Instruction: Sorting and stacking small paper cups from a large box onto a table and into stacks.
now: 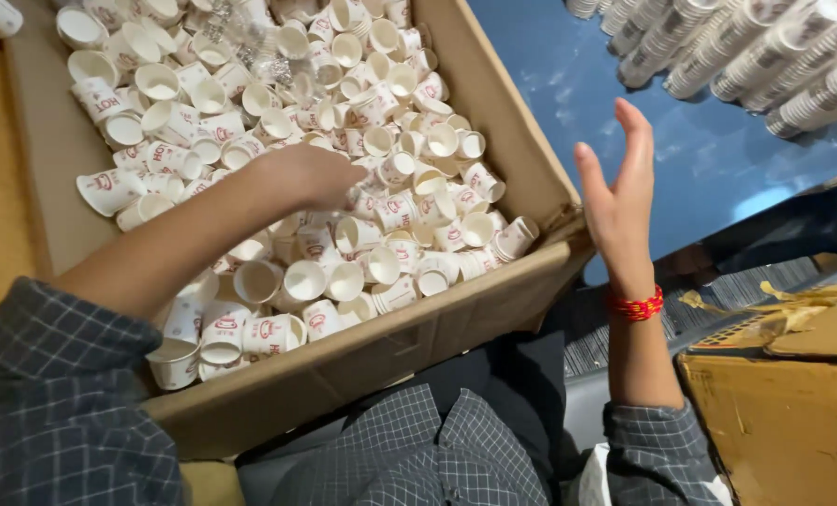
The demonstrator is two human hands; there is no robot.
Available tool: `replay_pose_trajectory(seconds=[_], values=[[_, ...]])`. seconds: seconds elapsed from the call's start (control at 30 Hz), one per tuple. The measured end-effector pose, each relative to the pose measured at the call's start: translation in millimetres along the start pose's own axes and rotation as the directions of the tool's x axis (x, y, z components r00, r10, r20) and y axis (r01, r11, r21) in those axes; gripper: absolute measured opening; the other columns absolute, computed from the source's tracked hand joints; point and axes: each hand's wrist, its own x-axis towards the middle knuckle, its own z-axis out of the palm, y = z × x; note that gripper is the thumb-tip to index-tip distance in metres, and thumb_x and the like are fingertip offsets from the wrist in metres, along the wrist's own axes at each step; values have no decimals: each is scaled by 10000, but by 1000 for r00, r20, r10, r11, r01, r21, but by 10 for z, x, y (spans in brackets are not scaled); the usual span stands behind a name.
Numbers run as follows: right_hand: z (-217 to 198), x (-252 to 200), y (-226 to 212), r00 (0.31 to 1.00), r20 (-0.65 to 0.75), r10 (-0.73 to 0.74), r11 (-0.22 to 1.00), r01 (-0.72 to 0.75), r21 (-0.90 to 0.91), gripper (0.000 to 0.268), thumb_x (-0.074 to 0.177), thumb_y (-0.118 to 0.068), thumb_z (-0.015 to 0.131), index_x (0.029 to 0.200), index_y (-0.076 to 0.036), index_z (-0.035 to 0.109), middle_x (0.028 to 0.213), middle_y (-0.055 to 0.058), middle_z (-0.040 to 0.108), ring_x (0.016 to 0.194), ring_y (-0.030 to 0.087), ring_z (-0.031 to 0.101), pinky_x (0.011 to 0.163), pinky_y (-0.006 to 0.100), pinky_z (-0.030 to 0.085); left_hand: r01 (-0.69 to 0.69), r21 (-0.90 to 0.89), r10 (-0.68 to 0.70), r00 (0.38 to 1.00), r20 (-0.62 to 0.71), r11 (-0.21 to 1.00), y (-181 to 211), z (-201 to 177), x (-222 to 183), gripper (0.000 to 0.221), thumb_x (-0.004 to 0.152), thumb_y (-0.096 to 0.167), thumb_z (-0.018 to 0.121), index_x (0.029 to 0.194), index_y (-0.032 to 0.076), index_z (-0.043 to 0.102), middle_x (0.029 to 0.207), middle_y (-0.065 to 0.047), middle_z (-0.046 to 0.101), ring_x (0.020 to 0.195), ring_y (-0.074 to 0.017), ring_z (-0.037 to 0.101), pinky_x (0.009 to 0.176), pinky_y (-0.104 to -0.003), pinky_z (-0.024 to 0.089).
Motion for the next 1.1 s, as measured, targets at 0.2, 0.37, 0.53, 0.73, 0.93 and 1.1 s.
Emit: replay_pose_trajectory(seconds=[0.2, 0.37, 0.53, 0.73, 0.93, 1.1], values=[[577, 505, -595, 599, 730, -329, 783, 605, -144, 775, 921, -394, 743, 1533, -68, 396, 1543, 314, 343, 1470, 493, 274, 1159, 588, 251, -153, -157, 147, 988, -47, 976, 373, 134, 48, 660, 937, 503, 629, 1442, 128, 432, 1136, -161, 697, 1053, -371, 691, 858, -513, 553], [1377, 869, -439, 414, 900, -140, 821, 556, -128, 862, 841, -535, 717, 1552, -199, 367, 1565, 279, 274, 1450, 451, 280, 1086, 590, 341, -97, -172, 108, 993, 55, 980, 456, 213, 35, 829, 914, 535, 645, 1572, 181, 286, 1218, -183, 657, 1105, -389, 663, 895, -532, 542], [1868, 1213, -201, 447, 894, -3, 849, 474, -234, 650, 919, -601, 619, 1464, -262, 512, 1483, 145, 490, 1307, 382, 535, 1019, 556, 485, 33, -50, -37, 997, -69, 998, 54, 101, 34, 827, 880, 593, 687, 1535, 236, 331, 1366, -136, 556, 1294, -372, 511, 1024, -666, 392], [2067, 1223, 276, 356, 933, -52, 815, 555, -166, 482, 988, -575, 507, 1126, -167, 723, 1065, 137, 717, 1069, 361, 672, 880, 507, 535, 538, -110, -541, 841, 4, 836, -951, 486, 142, 723, 939, 611, 628, 1525, 214, 482, 1447, -127, 610, 1352, -345, 572, 1109, -746, 345], [2065, 1182, 89, 232, 970, 79, 834, 518, -192, 641, 973, -661, 512, 1029, -64, 736, 937, 171, 735, 928, 351, 710, 842, 466, 543, 516, -154, -458, 837, 299, 842, -888, 824, 190, 919, 808, 678, 723, 1571, 288, 391, 1623, -309, 150, 1355, -451, 483, 1047, -506, 491], [1985, 1103, -117, 282, 943, 178, 849, 440, -292, 558, 919, -621, 590, 1021, -107, 779, 1033, 139, 699, 1035, 322, 662, 911, 481, 500, 399, -494, -260, 909, 327, 773, -648, 650, -27, 873, 746, 526, 768, 1505, 253, 434, 1326, -220, 690, 1159, -399, 733, 921, -506, 582]])
